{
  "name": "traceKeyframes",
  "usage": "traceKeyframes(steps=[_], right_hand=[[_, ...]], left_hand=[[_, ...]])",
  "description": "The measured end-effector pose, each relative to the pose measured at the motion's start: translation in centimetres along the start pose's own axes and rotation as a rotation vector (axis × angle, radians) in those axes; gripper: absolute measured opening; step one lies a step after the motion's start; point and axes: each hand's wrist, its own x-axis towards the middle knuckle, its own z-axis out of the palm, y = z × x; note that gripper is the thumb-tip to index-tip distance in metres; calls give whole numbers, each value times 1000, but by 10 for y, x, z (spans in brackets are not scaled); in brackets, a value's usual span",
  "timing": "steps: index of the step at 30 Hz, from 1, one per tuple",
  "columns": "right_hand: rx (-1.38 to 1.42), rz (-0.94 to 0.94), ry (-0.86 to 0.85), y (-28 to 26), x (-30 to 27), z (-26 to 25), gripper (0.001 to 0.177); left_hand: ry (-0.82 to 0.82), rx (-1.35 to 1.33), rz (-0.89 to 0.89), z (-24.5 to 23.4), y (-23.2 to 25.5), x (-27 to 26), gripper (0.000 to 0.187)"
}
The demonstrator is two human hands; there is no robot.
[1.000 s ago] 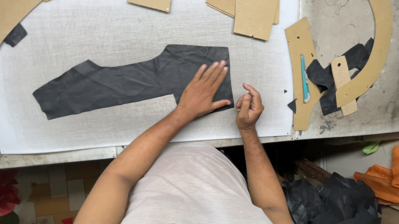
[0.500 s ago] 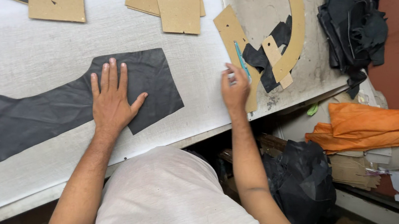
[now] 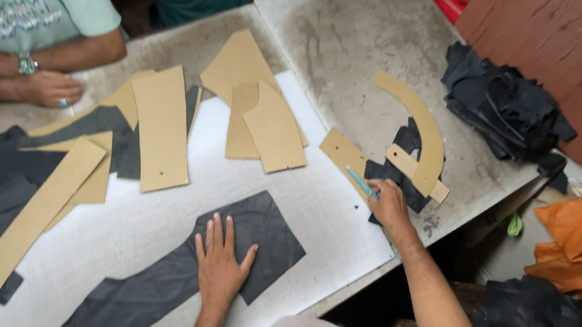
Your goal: The person places cardboard templates on a dark fabric sheet, traces around them with a pen, and cuts the fabric along the marked lines. The person repeats this process with multiple templates, producing several cut fabric pieces.
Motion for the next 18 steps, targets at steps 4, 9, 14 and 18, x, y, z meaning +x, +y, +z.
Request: traceKeyframes(steps=[4, 9, 14, 18], right_hand=[[-29, -268, 220, -3, -2, 7, 33], [382, 220, -37, -14, -6, 17, 41], [675, 120, -56, -16, -11, 29, 35], [518, 100, 90, -14, -4, 36, 29]], left_hand=[[18, 30, -20, 7, -1, -4, 88], [-148, 227, -70, 18, 0, 8, 94], [-42, 106, -31, 13, -1, 3, 90], [-9, 54, -17, 13, -3, -1, 87]])
